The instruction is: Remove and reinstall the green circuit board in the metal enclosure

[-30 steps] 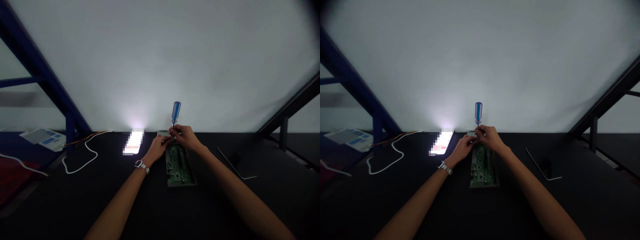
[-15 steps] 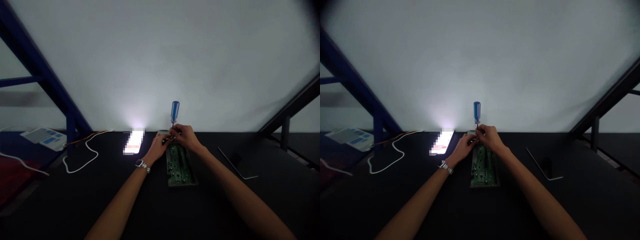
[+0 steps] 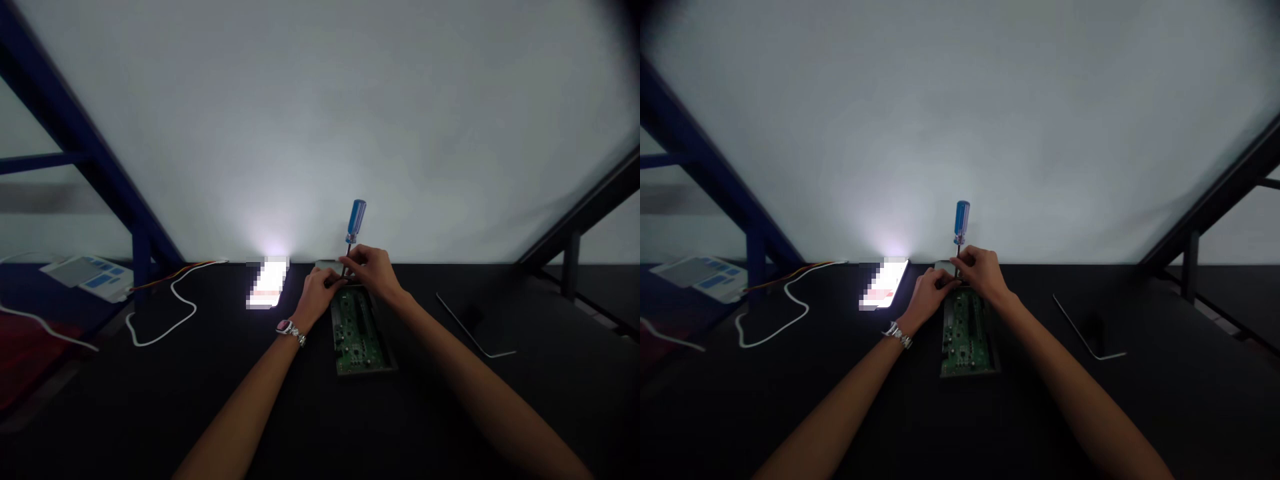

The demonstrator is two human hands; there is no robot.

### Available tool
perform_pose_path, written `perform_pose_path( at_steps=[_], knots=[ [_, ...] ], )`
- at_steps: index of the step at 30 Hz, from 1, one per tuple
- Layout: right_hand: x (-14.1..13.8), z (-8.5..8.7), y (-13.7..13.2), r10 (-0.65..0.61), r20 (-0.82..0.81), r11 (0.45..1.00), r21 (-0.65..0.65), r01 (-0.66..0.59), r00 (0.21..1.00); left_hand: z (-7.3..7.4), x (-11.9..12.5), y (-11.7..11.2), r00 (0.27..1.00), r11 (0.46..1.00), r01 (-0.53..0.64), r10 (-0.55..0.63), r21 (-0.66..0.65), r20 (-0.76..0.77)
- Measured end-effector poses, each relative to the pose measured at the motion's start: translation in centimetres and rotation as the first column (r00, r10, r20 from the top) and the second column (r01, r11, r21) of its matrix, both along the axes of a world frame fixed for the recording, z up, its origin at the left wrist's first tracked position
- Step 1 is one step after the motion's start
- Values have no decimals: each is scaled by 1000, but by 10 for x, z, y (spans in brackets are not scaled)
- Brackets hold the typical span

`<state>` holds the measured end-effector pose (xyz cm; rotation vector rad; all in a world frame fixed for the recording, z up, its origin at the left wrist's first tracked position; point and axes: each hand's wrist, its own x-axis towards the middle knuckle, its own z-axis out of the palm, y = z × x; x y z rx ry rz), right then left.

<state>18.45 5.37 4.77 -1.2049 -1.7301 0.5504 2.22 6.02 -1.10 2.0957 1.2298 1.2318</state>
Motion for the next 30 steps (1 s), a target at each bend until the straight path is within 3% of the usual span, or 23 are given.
perform_pose_path(
  at_steps=[6,10,18,23,26,30],
  knots=[
    [-2,9,-5,126,78,992,10,-128,989,1,-7,1,990,990,139,-138,25,-41],
    [-2,10,-7,203,84,979,-17,-202,976,1,-9,1,990,992,122,-123,-15,-65],
    [-4,-1,-4,28,13,1000,10,-28,1000,3,-4,-3,1000,1000,8,-8,0,3],
    [-4,1,-7,135,39,991,10,-135,990,3,-8,-3,992,993,119,-119,6,-35],
    [-5,3,-10,193,33,981,-23,-192,981,2,-10,-2,991,991,129,-130,-23,-38],
    [-6,0,-9,106,2,994,4,-106,994,1,-7,-2,998,997,66,-67,-29,-13]
  ],
)
